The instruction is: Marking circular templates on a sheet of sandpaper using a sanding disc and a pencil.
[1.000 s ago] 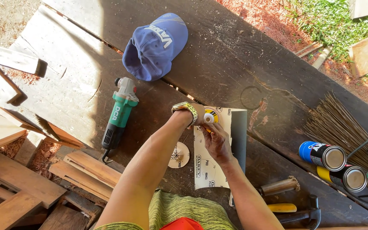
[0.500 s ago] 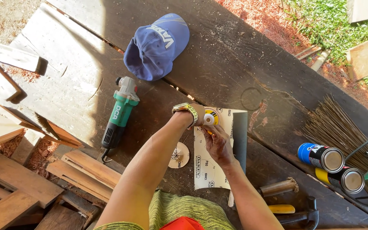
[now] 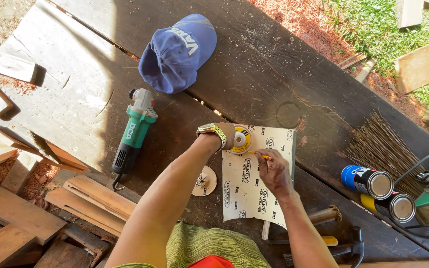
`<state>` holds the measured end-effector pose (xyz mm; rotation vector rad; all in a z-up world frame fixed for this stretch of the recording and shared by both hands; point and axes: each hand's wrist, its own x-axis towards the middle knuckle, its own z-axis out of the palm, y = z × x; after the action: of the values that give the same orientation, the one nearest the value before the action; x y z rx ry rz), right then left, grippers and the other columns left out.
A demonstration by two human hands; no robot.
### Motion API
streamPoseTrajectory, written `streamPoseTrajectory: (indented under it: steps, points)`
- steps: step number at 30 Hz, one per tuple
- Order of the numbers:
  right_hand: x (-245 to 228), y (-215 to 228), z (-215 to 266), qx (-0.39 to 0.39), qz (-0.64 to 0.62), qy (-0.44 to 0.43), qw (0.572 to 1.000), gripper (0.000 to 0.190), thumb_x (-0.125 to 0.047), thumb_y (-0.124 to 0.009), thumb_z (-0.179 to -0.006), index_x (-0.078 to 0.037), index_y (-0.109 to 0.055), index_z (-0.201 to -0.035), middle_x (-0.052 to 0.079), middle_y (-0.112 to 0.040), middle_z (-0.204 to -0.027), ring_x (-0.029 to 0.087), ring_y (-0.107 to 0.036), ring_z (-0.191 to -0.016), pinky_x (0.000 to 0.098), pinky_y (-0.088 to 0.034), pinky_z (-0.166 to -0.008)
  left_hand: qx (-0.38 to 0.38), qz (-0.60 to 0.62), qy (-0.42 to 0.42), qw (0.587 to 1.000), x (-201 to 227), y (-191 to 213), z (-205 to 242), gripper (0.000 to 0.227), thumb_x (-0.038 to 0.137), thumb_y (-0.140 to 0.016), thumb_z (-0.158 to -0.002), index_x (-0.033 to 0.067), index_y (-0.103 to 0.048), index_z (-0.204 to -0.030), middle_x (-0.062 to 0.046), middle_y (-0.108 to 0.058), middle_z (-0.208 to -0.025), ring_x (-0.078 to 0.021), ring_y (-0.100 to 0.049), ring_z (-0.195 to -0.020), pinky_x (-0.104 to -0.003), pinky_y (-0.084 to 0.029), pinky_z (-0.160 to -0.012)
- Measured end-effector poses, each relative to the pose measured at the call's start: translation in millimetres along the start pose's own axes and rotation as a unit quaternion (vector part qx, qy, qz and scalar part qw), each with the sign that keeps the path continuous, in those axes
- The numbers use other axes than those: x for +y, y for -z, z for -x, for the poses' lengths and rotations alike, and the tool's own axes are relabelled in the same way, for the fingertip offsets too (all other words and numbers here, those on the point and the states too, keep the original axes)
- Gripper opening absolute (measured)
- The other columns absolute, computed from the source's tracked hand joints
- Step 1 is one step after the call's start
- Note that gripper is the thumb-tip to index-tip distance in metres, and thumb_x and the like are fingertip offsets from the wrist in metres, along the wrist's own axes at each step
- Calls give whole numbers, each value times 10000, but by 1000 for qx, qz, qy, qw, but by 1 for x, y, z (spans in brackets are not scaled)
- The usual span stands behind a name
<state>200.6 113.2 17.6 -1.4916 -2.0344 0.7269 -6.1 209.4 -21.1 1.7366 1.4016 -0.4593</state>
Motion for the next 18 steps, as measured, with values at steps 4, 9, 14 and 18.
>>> streamPoseTrajectory:
  steps: [4,9,14,18]
  points:
    - [-3,7,-14,24,17,-41,999,120,-122,-657,-991,-22,-713,-1028,148,-748,-974,293,-741,-843,382,-603,-715,2,7,5,1000,5,2,9,356,198,-742,-843,19,-711,-1148,-209,-742,-1137,-309,-740,-1049,-414,-587,-915]
    - [1,3,-31,66,32,16,997,95,-104,-663,-1004,-26,-705,-1038,153,-738,-982,315,-732,-880,391,-586,-756,21,2,9,1000,15,1,34,408,199,-731,-863,6,-643,-1212,-221,-733,-1125,-336,-736,-1042,-450,-593,-895]
    - [4,-4,-46,72,13,-9,997,84,-104,-679,-1003,-31,-705,-1035,138,-740,-972,305,-730,-867,388,-577,-749,80,-3,-9,997,29,-25,45,350,202,-665,-911,21,-603,-1204,-206,-738,-1062,-347,-731,-999,-475,-598,-839]
    - [6,-9,-55,60,-1,12,998,104,-114,-656,-1019,-29,-704,-1054,133,-747,-1012,302,-733,-886,383,-581,-764,132,28,-22,991,37,-63,37,264,171,-477,-1013,22,-630,-1169,-246,-736,-1054,-357,-752,-950,-477,-605,-795]
